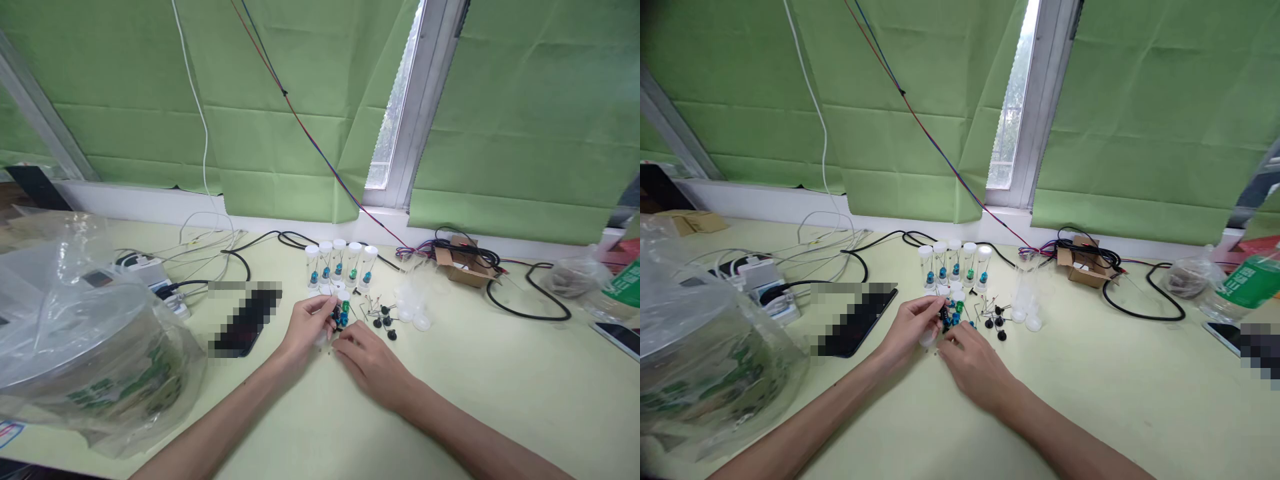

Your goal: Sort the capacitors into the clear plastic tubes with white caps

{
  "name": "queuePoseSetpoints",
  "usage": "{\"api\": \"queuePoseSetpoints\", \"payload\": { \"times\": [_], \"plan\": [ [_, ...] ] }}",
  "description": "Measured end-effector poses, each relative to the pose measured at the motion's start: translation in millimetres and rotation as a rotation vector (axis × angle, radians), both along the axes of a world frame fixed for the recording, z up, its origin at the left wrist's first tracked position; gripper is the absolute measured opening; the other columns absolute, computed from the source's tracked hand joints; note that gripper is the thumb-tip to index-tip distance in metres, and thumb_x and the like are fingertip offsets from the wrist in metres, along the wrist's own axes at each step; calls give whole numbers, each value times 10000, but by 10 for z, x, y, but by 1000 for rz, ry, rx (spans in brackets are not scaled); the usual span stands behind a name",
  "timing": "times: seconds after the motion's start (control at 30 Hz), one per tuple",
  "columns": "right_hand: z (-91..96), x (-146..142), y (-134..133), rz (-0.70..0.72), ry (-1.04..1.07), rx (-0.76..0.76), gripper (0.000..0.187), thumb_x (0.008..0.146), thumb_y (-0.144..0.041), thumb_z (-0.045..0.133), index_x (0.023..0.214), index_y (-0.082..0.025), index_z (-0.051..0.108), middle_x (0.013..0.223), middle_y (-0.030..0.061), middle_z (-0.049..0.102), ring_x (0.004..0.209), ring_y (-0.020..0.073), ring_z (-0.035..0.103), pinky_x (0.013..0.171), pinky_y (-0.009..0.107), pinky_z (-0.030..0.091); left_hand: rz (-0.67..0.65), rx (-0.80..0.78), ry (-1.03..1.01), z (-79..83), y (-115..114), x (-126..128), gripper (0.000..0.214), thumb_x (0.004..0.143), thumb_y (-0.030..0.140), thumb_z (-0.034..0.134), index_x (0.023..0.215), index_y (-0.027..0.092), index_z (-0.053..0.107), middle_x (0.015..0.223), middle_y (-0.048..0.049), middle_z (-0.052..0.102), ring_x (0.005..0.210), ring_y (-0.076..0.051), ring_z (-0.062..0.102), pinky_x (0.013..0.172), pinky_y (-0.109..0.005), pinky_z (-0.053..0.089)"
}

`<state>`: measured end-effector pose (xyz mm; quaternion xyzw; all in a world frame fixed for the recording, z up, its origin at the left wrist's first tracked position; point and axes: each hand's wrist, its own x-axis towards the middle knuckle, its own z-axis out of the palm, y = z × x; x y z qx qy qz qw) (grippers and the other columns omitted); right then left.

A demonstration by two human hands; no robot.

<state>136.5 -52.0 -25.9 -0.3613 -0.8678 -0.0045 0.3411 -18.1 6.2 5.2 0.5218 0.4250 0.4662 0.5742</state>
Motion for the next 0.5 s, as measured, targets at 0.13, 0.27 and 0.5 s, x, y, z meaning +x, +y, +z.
{"api": "queuePoseSetpoints", "payload": {
  "times": [0.13, 0.27, 0.5],
  "plan": [
    [12, -52, -37, 0, -176, -62, 213, 976, -105, 396, 952, -176, 595, 949, 75, 602, 817, 184, 531, 662, 281, 463, 0, -12, 3, -16, 5, 0, 399, 743, 485, 722, 880, 111, 703, 507, 5, 573, 404, -82, 445, 435, -210, 344],
    [6, -36, -25, 15, -205, -74, 210, 972, -107, 399, 933, -177, 593, 957, 79, 597, 822, 189, 533, 671, 289, 468, -12, -4, 14, 3, -14, 5, 396, 740, 492, 722, 863, 115, 707, 528, -6, 594, 414, -85, 460, 430, -209, 350],
    [-21, -20, -5, 64, -99, -89, 196, 971, -118, 421, 898, -175, 593, 888, 80, 596, 794, 185, 544, 667, 293, 484, -36, -21, 7, 34, -64, 35, 362, 733, 468, 731, 821, 118, 708, 574, -18, 609, 423, -86, 481, 418, -207, 368]
  ]
}}
